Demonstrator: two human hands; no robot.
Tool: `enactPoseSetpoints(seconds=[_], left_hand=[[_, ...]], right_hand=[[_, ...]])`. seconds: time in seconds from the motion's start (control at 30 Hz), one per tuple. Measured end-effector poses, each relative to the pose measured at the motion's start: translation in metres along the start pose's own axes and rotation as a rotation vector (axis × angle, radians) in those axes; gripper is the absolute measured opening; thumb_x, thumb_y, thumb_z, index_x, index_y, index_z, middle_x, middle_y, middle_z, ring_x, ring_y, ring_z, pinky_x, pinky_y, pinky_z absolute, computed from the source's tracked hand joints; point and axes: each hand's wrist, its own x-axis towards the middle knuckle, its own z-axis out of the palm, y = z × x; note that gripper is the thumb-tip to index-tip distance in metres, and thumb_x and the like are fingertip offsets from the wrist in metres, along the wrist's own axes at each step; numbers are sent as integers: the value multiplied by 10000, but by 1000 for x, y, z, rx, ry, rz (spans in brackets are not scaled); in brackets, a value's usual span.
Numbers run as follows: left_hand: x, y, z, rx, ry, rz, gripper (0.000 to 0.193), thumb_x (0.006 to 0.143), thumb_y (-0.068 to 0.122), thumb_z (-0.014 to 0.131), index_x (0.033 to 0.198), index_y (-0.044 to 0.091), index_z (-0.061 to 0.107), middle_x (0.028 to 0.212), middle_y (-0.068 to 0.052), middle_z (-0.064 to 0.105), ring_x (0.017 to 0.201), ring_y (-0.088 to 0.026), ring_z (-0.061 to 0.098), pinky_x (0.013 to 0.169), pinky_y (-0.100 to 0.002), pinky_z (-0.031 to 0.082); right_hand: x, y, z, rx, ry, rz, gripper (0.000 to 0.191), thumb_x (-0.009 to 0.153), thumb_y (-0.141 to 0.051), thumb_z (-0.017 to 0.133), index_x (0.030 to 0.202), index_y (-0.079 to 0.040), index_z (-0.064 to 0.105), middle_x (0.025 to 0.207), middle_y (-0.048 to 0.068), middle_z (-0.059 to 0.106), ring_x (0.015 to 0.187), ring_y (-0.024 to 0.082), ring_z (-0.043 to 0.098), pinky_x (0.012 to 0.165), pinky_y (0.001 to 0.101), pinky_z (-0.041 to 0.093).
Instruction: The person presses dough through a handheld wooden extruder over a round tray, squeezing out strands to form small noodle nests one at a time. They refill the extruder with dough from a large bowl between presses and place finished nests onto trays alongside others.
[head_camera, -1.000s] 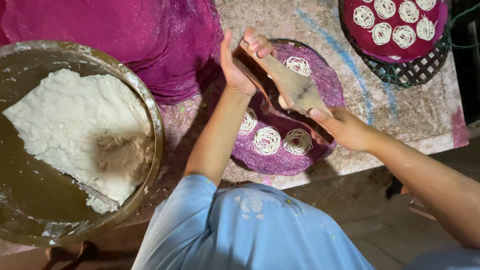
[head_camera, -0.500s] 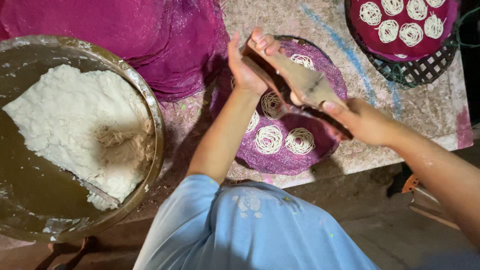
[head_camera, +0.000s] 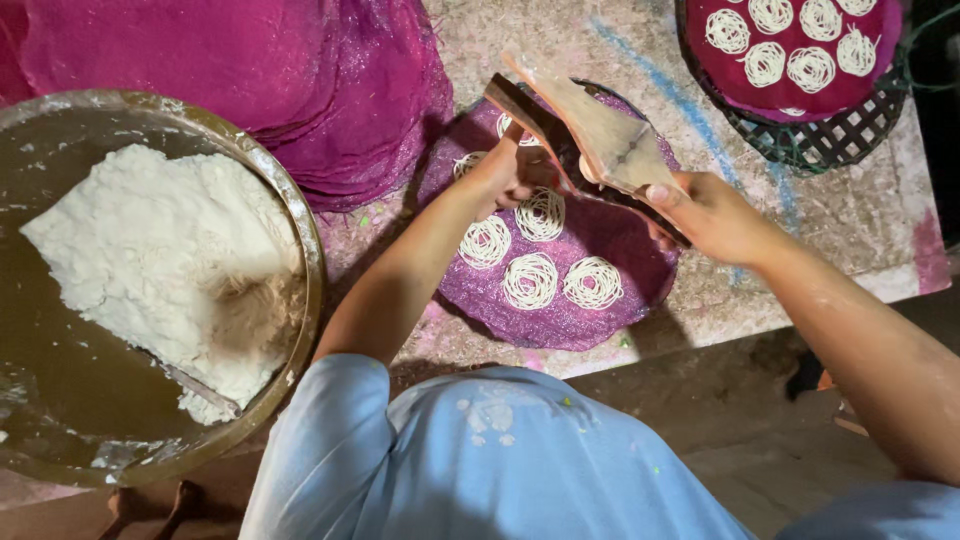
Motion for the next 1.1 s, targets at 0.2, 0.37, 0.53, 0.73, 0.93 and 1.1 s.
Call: enactPoseSetpoints(seconds=[0.2, 0.37, 0.53, 0.73, 0.93, 1.1], left_hand=[[-25, -25, 2, 621, 174, 522, 734, 1135, 622, 200, 1587, 51, 284, 1144, -82, 769, 888, -123, 538, 730, -289, 365], [-80, -15, 30, 1565, 464, 443, 666, 1052, 446, 436, 1639, 176, 275, 952, -121, 776, 797, -280, 744, 752, -430, 576], [-65, 32, 63, 46, 173, 697, 645, 1013, 471, 511, 1515, 68, 469, 1166, -90, 771, 1134, -233, 710, 1043, -421, 538], [-6, 41, 114, -917, -643, 719, 530, 1083, 607, 412, 1121, 101, 569, 998, -6, 584, 1070, -207, 578, 1120, -451, 438], [13, 46, 93, -930, -594, 773, 487, 1058, 613, 393, 862, 171, 449, 773, 37, 401, 779, -143, 468, 939, -387, 459], [13, 29, 99, -974, -543, 724, 485, 1036, 604, 400, 812, 176, 438, 747, 41, 402, 742, -135, 453, 858, -360, 469]], right_hand=[[4, 24, 8, 21, 154, -76, 549, 1047, -529, 470, 873, -34, 632, 716, 61, 649, 641, 154, 632, 620, 330, 513], [-24, 38, -7, 195, 142, -99, 607, 1060, -588, 414, 956, -30, 629, 775, 58, 656, 668, 152, 609, 614, 315, 475], [-60, 41, -6, 342, -83, -33, 705, 1012, -635, 365, 957, -11, 686, 774, 86, 671, 663, 169, 631, 609, 328, 506], [-73, 33, -20, 319, -204, 286, 713, 950, -657, 337, 876, -34, 676, 724, 69, 682, 632, 177, 631, 605, 348, 521], [-60, 25, 3, -53, 108, 102, 672, 983, -646, 380, 856, -48, 659, 662, 43, 620, 590, 155, 570, 562, 340, 475], [-67, 11, 3, -117, 57, 211, 719, 992, -635, 363, 776, -17, 660, 614, 77, 629, 539, 169, 609, 547, 339, 507]])
